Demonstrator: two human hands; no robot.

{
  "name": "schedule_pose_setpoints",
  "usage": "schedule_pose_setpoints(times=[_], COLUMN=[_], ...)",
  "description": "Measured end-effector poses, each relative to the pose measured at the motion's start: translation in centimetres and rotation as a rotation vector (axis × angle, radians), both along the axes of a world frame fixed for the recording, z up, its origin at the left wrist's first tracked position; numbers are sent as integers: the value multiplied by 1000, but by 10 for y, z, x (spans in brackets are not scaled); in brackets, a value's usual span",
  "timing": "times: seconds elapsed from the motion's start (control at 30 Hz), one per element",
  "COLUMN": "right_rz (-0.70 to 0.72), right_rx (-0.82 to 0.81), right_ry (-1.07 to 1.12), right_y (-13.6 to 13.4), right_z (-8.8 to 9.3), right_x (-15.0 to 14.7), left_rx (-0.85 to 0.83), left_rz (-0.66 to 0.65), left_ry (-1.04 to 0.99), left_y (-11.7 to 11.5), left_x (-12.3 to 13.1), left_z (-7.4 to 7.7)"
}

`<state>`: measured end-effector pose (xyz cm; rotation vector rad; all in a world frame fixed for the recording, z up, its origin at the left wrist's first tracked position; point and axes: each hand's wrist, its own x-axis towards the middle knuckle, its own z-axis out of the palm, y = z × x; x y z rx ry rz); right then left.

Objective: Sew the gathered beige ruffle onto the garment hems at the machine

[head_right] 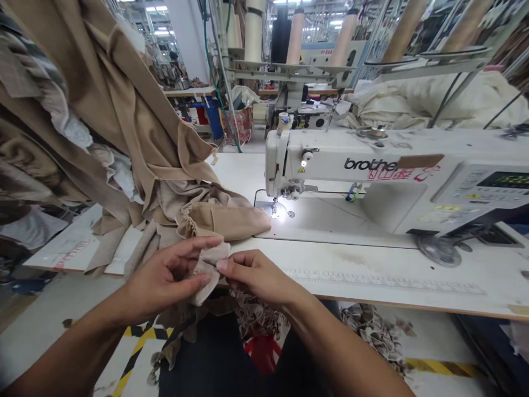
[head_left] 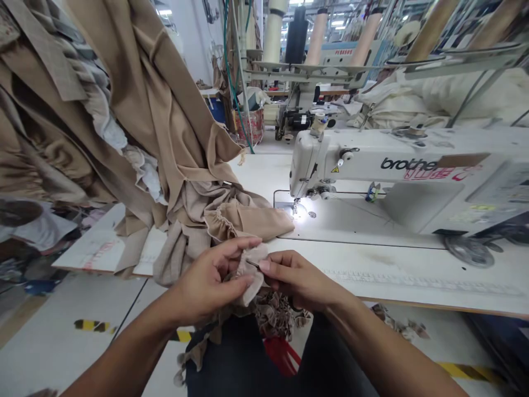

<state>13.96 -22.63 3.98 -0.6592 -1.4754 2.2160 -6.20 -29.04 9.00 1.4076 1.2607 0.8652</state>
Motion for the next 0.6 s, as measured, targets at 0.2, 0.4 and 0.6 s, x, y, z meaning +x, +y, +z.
schedule_pose_setpoints(times=[0.2, 0.4, 0.6], right_rz=[-1, 93, -118], right_rx=[-140, -58, 245], right_ry=[-33, -8, -296], right_y=[-1, -2, 20], right_z=[-7, -1, -9], right_x=[8, -4, 72], left_rx=[-125, -187, -234], left_rz=[-73, -117, -164], left_ry=[-80, -107, -14], left_y=[4, 6, 16], left_x=[-3, 0, -20], left_z=[6, -9, 4])
